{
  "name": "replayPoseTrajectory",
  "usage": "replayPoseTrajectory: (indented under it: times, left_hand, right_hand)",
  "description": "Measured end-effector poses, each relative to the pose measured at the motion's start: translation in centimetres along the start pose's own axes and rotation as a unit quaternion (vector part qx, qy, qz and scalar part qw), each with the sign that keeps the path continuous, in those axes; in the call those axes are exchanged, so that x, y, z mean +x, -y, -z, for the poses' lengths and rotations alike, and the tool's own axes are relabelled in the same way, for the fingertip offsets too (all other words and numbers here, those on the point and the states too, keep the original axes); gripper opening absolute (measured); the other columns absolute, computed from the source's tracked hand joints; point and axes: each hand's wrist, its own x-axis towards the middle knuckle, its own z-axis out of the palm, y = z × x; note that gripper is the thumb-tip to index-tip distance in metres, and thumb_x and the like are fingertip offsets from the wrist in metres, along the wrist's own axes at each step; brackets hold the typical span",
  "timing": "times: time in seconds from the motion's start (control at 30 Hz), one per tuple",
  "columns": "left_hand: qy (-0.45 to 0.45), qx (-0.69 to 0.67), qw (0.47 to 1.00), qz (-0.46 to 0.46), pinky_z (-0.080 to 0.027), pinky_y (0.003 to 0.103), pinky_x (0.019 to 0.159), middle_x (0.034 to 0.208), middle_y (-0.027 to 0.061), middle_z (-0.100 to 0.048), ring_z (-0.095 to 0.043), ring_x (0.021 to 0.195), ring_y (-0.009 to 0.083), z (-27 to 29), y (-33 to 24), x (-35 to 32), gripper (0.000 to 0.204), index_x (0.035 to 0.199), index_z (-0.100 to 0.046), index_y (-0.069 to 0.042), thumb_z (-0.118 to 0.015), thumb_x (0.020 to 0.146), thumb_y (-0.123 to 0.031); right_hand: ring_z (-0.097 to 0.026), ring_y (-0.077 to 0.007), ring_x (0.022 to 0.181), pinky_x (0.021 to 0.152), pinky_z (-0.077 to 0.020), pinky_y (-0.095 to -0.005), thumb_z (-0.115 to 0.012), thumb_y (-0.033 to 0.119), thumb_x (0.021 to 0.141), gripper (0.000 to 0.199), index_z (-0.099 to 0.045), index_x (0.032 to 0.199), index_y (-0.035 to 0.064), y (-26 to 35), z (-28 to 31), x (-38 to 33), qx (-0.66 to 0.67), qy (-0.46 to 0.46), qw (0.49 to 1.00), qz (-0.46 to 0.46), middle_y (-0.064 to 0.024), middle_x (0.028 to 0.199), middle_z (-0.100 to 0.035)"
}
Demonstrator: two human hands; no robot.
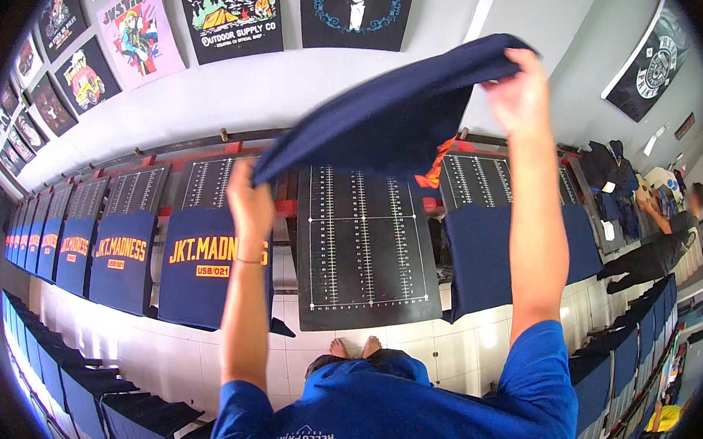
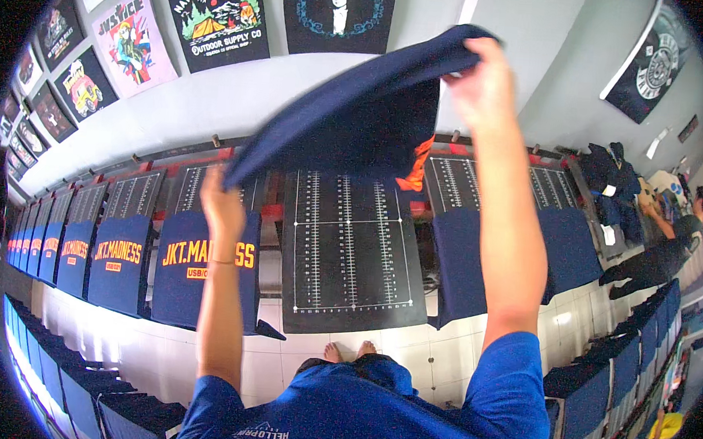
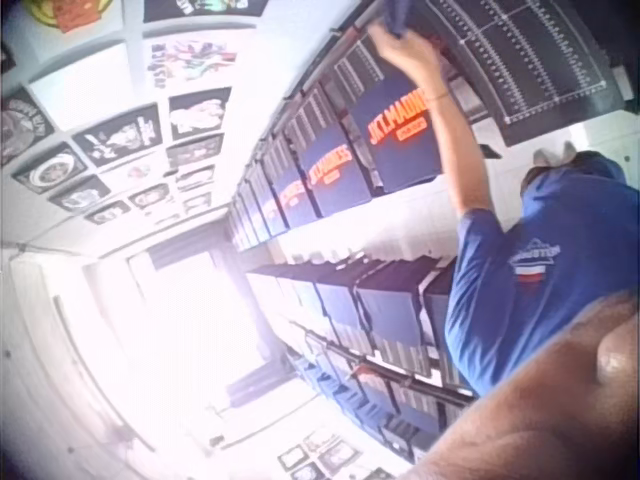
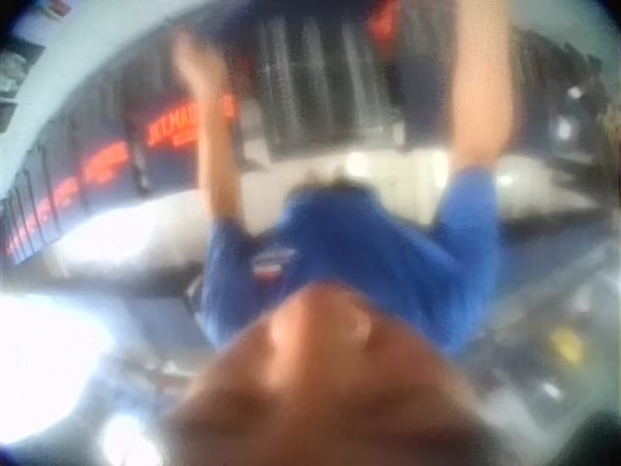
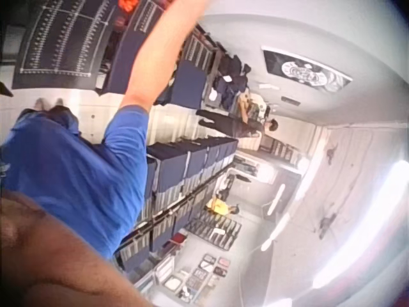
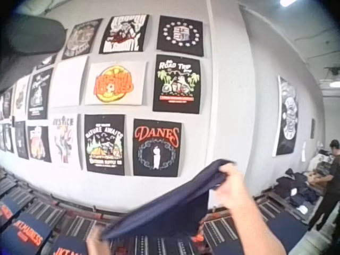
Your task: The person places dark shirts one by one onto screen printing platens, smoothing and aligning the fabric on each board.
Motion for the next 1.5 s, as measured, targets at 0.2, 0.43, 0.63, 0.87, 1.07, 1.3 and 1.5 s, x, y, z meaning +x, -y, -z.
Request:
replayPoseTrajectory:
  times: [0.2, 0.43, 0.63, 0.87, 1.07, 1.3, 1.5]
  left_hand:
    - [0.087, 0.100, 0.982, -0.135, -0.049, 0.035, 0.078, 0.085, 0.0222, -0.059, -0.056, 0.077, 0.0420, 9.4, -8.5, -1.2, 0.039, 0.100, -0.060, 0.008, -0.050, 0.062, 0.008]
    - [0.280, 0.187, 0.936, -0.099, -0.047, 0.048, 0.079, 0.086, 0.0208, -0.060, -0.059, 0.087, 0.0410, 9.4, -3.2, -13.3, 0.029, 0.094, -0.061, 0.003, -0.059, 0.065, 0.004]
    - [0.473, 0.163, 0.866, 0.016, -0.050, 0.046, 0.086, 0.101, 0.0225, -0.068, -0.063, 0.099, 0.0412, 10.3, 1.3, -24.7, 0.040, 0.111, -0.065, 0.003, -0.075, 0.080, -0.020]
    - [0.284, 0.068, 0.924, 0.245, -0.043, 0.038, 0.105, 0.127, 0.0249, -0.059, -0.058, 0.120, 0.0335, 4.3, 17.3, -28.1, 0.054, 0.139, -0.048, 0.006, -0.058, 0.099, -0.030]
    - [0.210, -0.236, 0.651, 0.690, -0.048, 0.040, 0.102, 0.130, 0.0194, -0.061, -0.062, 0.117, 0.0282, 0.2, 27.0, -29.2, 0.080, 0.142, -0.047, 0.005, -0.037, 0.101, -0.063]
    - [0.156, -0.160, 0.788, 0.574, -0.050, 0.034, 0.095, 0.121, 0.0178, -0.064, -0.064, 0.107, 0.0246, 2.2, 23.4, -32.5, 0.066, 0.131, -0.055, 0.012, -0.051, 0.102, -0.048]
    - [0.147, -0.024, 0.859, 0.490, -0.050, 0.029, 0.088, 0.106, 0.0107, -0.068, -0.063, 0.096, 0.0161, 1.1, 17.9, -26.7, 0.045, 0.120, -0.062, 0.009, -0.061, 0.099, -0.030]
  right_hand:
    - [-0.060, -0.0228, 0.108, 0.096, -0.0432, -0.0434, -0.059, 0.028, 0.091, 0.033, -0.061, 0.118, 0.0096, 2.7, 7.8, -6.1, -0.022, -0.018, 0.999, -0.041, -0.0054, 0.115, -0.068]
    - [-0.063, -0.0170, 0.087, 0.069, -0.0473, -0.0332, -0.055, 0.038, 0.093, 0.031, -0.061, 0.111, 0.0134, -9.8, 16.7, -14.5, -0.031, -0.109, 0.966, -0.234, 0.0004, 0.102, -0.070]
    - [-0.064, -0.0230, 0.087, 0.074, -0.0497, -0.0412, -0.059, 0.032, 0.091, 0.028, -0.061, 0.109, 0.0103, -17.6, 29.7, -26.5, -0.032, -0.216, 0.878, -0.427, -0.0073, 0.104, -0.067]
    - [-0.058, -0.0392, 0.110, 0.095, -0.0468, -0.0465, -0.073, 0.021, 0.082, 0.047, -0.058, 0.121, -0.0001, -22.8, 23.8, -29.4, -0.702, 0.095, 0.704, 0.049, -0.0211, 0.117, -0.062]
    - [-0.065, -0.0373, 0.084, 0.073, -0.0509, -0.0477, -0.064, 0.026, 0.089, 0.019, -0.063, 0.095, 0.0080, -28.3, 23.8, -25.5, -0.622, 0.340, 0.700, -0.084, -0.0139, 0.089, -0.069]
    - [-0.065, -0.0279, 0.114, 0.096, -0.0492, -0.0379, -0.063, 0.043, 0.086, 0.049, -0.071, 0.120, 0.0079, -15.9, 33.1, -26.8, -0.627, 0.419, 0.349, -0.556, -0.0180, 0.118, -0.070]
    - [-0.057, -0.0408, 0.123, 0.101, -0.0448, -0.0435, -0.061, 0.052, 0.093, 0.068, -0.057, 0.129, -0.0047, -24.5, 35.2, -30.5, -0.477, -0.117, 0.810, -0.320, -0.0305, 0.129, -0.060]
